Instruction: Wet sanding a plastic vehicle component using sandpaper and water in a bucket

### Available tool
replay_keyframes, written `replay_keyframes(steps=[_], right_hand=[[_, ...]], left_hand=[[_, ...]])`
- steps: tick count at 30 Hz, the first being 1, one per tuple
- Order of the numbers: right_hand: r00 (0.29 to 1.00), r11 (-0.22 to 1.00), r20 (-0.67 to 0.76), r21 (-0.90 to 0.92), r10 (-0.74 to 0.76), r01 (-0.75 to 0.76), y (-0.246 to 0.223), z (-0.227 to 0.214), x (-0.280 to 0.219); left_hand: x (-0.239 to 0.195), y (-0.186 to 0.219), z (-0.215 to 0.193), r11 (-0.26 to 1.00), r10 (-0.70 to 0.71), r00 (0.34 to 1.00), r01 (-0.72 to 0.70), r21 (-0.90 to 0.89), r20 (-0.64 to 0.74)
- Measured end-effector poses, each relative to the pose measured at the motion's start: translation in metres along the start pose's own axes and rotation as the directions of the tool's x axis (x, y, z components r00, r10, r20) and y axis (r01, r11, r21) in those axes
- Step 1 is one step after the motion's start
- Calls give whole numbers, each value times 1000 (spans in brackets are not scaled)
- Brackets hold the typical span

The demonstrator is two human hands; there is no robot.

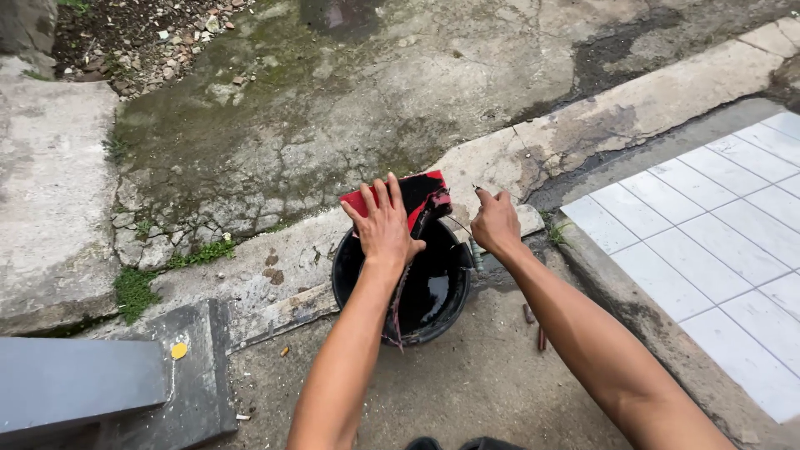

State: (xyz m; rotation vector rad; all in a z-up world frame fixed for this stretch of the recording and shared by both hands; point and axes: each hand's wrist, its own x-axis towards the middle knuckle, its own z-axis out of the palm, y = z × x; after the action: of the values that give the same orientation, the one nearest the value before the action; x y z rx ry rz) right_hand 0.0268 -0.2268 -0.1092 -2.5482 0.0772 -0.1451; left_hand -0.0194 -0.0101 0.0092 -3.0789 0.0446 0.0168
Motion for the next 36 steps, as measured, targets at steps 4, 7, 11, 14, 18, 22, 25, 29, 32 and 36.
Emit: replay_keyframes(steps=[4,7,11,14,18,22,25,29,32,36], right_hand=[[1000,999,24,-32,-10,10,-1,-23,-7],[997,998,41,-2,-64,64,-3,-33,-13],[987,985,17,58,-161,160,-3,-31,-5],[973,965,-1,131,-229,227,-24,-44,-11],[955,934,8,214,-295,287,-45,-57,-15],[949,931,40,214,-312,297,-46,-46,-17],[946,930,52,208,-320,303,-57,-47,-22],[942,923,58,229,-331,310,-63,-45,-22],[948,928,73,238,-310,285,-60,-46,-23],[958,950,115,203,-263,237,-47,-48,-22]], left_hand=[[-7,-6,-11,1000,-17,999,16,-21,-31],[-14,-18,-14,996,11,994,-21,-85,-112],[-22,-33,-30,984,35,976,-72,-164,-216],[-30,-47,-30,961,13,965,-84,-263,-263],[-41,-71,-5,906,-90,904,-100,-412,-418],[-49,-96,3,864,-190,861,-83,-498,-472],[-52,-108,8,823,-232,850,-88,-562,-472],[-54,-115,11,775,-235,856,-121,-621,-461],[-53,-119,18,744,-225,879,-123,-657,-420],[-48,-122,22,712,-241,913,-63,-699,-329]])
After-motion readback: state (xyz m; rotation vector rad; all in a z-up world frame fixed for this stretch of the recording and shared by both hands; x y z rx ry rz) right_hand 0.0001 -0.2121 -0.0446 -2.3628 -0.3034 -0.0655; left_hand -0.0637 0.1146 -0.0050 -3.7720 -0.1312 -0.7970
